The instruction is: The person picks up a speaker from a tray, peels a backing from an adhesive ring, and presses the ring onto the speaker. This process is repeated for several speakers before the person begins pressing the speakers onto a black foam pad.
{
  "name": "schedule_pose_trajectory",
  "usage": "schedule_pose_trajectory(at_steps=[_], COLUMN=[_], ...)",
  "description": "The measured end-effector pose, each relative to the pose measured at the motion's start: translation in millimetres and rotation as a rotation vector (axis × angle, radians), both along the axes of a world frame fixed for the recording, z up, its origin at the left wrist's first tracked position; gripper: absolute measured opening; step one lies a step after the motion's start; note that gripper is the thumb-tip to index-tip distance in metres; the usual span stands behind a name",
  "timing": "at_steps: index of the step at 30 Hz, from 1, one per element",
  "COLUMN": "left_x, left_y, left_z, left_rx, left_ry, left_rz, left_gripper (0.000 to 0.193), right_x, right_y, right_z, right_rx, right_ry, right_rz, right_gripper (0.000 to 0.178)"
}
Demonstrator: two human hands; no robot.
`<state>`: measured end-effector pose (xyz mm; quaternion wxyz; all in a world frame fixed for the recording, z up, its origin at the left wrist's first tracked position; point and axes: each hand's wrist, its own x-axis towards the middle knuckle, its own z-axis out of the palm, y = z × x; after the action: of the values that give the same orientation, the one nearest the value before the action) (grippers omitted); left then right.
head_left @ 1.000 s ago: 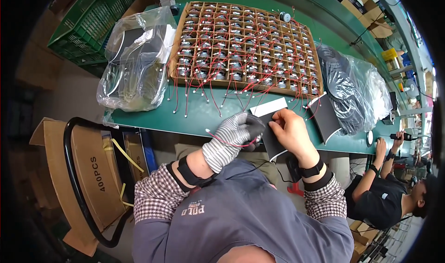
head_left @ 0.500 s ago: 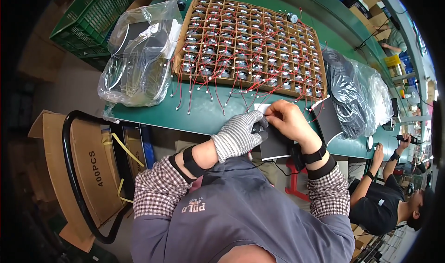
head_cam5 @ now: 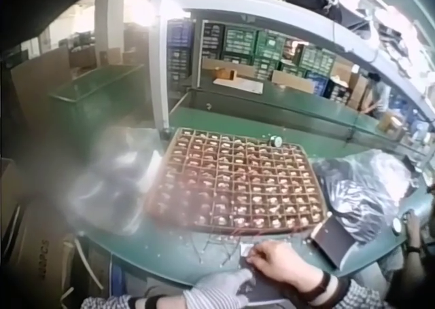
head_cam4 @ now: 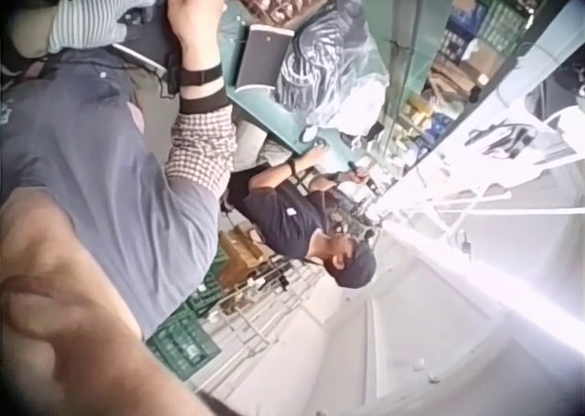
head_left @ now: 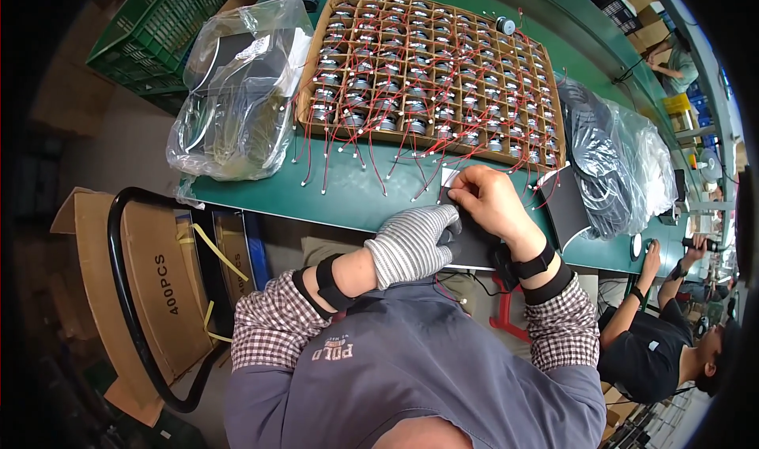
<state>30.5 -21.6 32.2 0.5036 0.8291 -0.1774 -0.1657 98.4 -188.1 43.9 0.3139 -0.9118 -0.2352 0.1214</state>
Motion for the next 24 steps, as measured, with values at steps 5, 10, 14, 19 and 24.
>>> schedule_pose_trajectory(at_steps=[5,10,14,19,24], left_x=[-0.7,-3.4,-4.9,-5.0,-2.3], left_y=[-0.5,0.5,0.2,-0.9,0.4], left_z=[7.0,-2.8,-3.2,-3.1,-0.4], left_rx=[0.072,-0.071,-0.092,-0.094,-0.035], left_ry=[0.009,0.013,-0.022,-0.059,-0.035], left_rz=[-0.014,0.075,0.126,0.151,0.145], left_gripper=[0.024,0.024,0.025,0.026,0.025], right_x=[0.3,4.5,4.3,2.7,3.7], right_y=[1.8,1.1,1.0,-1.0,-16.5], right_z=[-1.3,-2.5,-1.1,-6.1,-0.2], right_rx=[0.019,0.005,0.045,-0.045,0.058], right_ry=[0.041,-0.064,0.082,-0.175,-0.068], right_rz=[-0.043,0.064,-0.019,0.121,0.160], right_gripper=[0.014,0.012,0.010,0.008,0.010])
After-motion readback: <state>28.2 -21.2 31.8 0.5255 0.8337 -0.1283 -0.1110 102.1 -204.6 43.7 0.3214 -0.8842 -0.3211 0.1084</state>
